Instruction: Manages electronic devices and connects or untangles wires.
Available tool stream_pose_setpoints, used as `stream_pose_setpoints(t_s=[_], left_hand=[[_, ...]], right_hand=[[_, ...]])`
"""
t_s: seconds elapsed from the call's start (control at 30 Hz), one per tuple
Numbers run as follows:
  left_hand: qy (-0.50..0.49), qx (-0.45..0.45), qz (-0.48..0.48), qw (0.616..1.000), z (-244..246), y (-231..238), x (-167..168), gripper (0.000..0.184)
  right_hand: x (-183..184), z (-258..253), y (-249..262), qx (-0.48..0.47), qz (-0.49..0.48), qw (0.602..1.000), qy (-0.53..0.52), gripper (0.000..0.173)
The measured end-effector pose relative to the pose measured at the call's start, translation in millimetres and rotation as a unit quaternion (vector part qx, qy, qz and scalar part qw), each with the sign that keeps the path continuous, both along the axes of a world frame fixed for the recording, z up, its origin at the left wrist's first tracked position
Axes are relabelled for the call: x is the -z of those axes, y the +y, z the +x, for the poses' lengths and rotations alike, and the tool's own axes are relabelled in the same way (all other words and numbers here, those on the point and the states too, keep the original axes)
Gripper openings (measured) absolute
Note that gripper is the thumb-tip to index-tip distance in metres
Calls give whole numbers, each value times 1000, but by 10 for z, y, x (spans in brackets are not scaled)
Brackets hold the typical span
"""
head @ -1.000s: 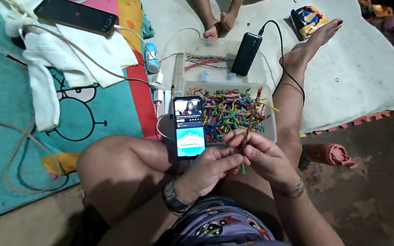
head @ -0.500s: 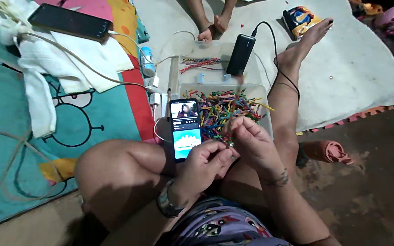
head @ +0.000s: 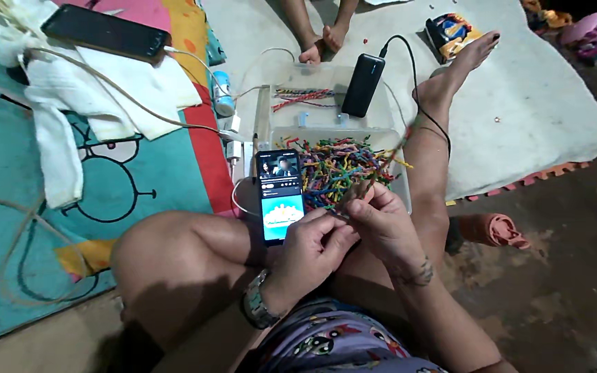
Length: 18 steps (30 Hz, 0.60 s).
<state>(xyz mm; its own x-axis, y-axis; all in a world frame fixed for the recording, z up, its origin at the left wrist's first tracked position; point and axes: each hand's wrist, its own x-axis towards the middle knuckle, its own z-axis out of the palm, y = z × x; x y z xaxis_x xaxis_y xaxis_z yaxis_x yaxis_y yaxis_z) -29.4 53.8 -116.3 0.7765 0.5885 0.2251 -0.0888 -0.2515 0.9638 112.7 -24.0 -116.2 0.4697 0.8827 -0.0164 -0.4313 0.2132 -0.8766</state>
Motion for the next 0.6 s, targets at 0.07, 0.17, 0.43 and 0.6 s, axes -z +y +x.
stream_pose_setpoints(t_s=[0.07,0.17,0.43,0.6], left_hand=[[-9,30,-103,994,-16,10,-45,19],[-34,120,-380,916,-52,58,-91,21],[35,16,88,995,-21,25,-17,28],[207,-83,308,925,-174,529,-100,37]], right_hand=[[28,64,-21,-69,25,996,-51,14],[71,162,-39,-174,87,978,-76,26],[73,-26,-36,-47,27,999,9,6],[41,125,-27,62,-25,995,-71,11]])
